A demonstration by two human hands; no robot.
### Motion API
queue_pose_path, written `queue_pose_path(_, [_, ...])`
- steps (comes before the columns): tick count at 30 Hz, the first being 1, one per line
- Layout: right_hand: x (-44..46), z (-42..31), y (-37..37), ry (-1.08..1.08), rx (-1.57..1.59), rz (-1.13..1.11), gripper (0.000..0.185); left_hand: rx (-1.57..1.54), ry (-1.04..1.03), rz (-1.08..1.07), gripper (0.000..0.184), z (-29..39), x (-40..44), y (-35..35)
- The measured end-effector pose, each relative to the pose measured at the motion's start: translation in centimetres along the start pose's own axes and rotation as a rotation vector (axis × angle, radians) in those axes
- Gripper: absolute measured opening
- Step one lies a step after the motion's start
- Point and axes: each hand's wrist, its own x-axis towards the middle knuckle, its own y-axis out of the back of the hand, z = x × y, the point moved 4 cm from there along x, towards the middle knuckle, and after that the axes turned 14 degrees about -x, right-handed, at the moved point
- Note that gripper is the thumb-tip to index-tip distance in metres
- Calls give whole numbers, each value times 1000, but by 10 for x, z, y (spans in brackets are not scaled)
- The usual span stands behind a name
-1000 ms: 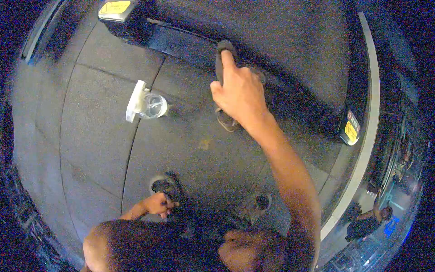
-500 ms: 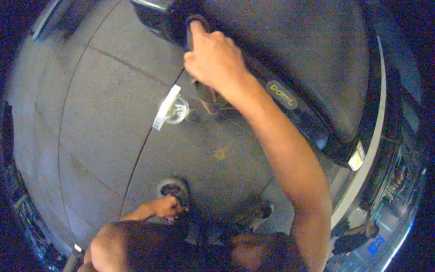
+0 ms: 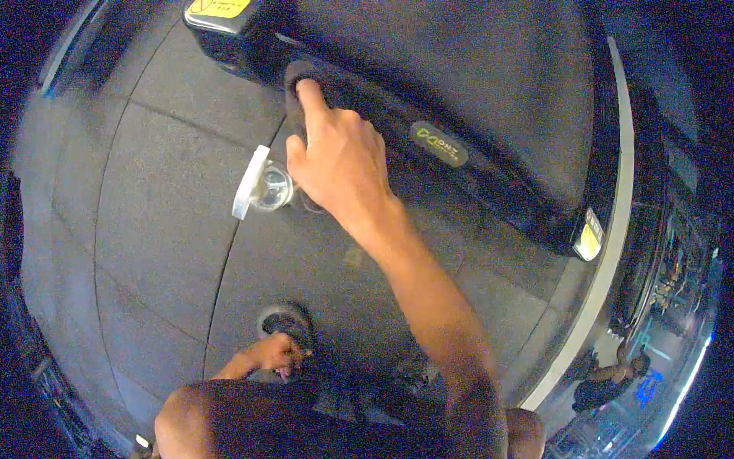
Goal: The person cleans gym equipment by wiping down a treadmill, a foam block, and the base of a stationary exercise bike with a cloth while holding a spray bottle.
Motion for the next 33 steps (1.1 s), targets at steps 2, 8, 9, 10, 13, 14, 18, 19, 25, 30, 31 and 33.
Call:
queue_pose_path(2, [-7, 14, -2, -90, -39, 53, 52, -5, -3, -6, 54, -4, 4, 0])
queue_pose_path(8, [-25, 53, 6, -236, 22, 97, 55, 15, -48, 31, 53, -12, 8, -4])
queue_pose_path(9, [-30, 55, 10, -234, 80, 91, 55, 10, -70, 15, 51, -21, 11, -3])
queue_pose_path(10, [-40, 60, 15, -206, 242, 92, 68, 1, -96, 6, 49, -19, 12, -1])
queue_pose_path(13, [-80, 78, -1, -78, 578, 112, 81, 197, -330, 66, 35, 14, -6, -2])
queue_pose_path(14, [-96, 74, -1, -96, 777, -10, 84, 199, -423, 208, 29, 34, -17, -1])
queue_pose_path(18, [-147, 49, 0, 62, 960, -415, 80, 218, -885, 897, 9, 137, -84, -2])
queue_pose_path(19, [-153, 44, -8, 69, 1059, -440, 81, 284, -1050, 1015, 9, 153, -98, 1])
queue_pose_path(25, [-183, 39, -16, -448, 1821, -671, 91, 133, -1224, 1146, 24, 187, -138, -5])
queue_pose_path(30, [-189, 23, -21, -326, 1907, -748, 91, 146, -1219, 1039, 37, 216, -138, -23])
queue_pose_path(31, [-190, 18, -21, -266, 1888, -780, 91, 39, -1225, 1024, 38, 222, -134, -28])
queue_pose_path(33, [-194, 15, -19, -258, 1864, -839, 89, 19, -1201, 1046, 34, 221, -135, -25])
